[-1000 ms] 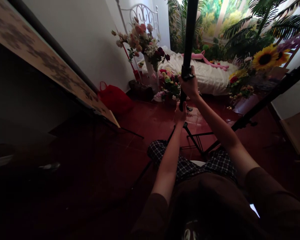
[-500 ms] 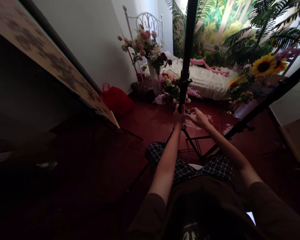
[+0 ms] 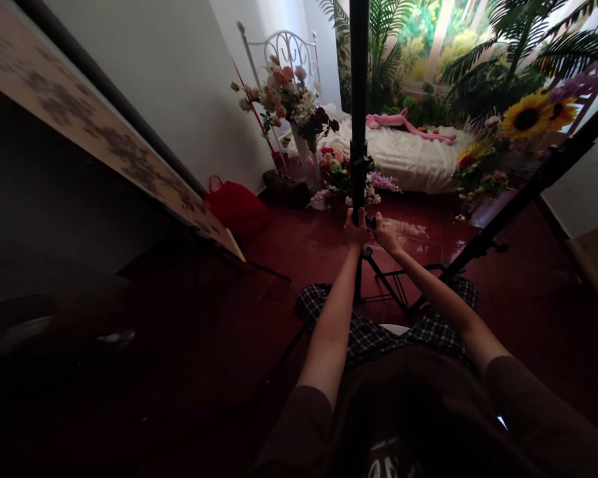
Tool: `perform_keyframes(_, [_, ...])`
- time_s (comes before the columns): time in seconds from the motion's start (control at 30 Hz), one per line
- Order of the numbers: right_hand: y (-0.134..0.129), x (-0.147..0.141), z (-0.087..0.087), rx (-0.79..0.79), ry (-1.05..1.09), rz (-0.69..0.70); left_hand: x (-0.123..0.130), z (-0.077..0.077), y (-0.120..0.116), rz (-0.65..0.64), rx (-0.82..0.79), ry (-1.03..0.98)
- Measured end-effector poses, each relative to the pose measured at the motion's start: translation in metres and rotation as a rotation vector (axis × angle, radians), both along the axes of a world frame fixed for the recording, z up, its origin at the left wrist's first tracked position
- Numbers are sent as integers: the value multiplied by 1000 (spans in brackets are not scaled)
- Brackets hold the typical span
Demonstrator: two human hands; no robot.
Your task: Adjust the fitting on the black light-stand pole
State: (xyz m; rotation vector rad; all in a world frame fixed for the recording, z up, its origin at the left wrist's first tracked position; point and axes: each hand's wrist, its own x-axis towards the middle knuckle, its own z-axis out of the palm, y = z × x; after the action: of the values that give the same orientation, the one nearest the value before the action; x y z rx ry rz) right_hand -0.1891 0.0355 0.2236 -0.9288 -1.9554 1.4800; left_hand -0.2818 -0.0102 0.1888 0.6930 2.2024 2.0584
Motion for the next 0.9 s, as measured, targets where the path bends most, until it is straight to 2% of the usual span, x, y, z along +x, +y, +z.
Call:
perform_keyframes(0.1, [-1, -4, 3, -136, 7, -77, 0, 1, -1, -28, 12, -4])
perform_keyframes(0.2, [1, -2, 8, -411, 8, 17, 1, 2, -2, -41, 21, -15])
perform_keyframes(0.27, [2, 0, 11, -496, 7, 69, 1, 3, -3, -46, 15, -45])
perform_keyframes(0.43, [1, 1, 16, -474, 22, 72, -1, 2, 1, -60, 38, -72])
perform_keyframes(0.57, [4, -4, 14, -545, 66, 47, -5, 0, 9, -84, 73, -97])
perform_keyframes(0.7, [7, -10, 8, -608, 137, 13, -8, 0, 12, -157, 129, -102])
perform_keyframes(0.9, [6, -15, 5, -599, 194, -58, -13, 8, 13, -254, 166, -151])
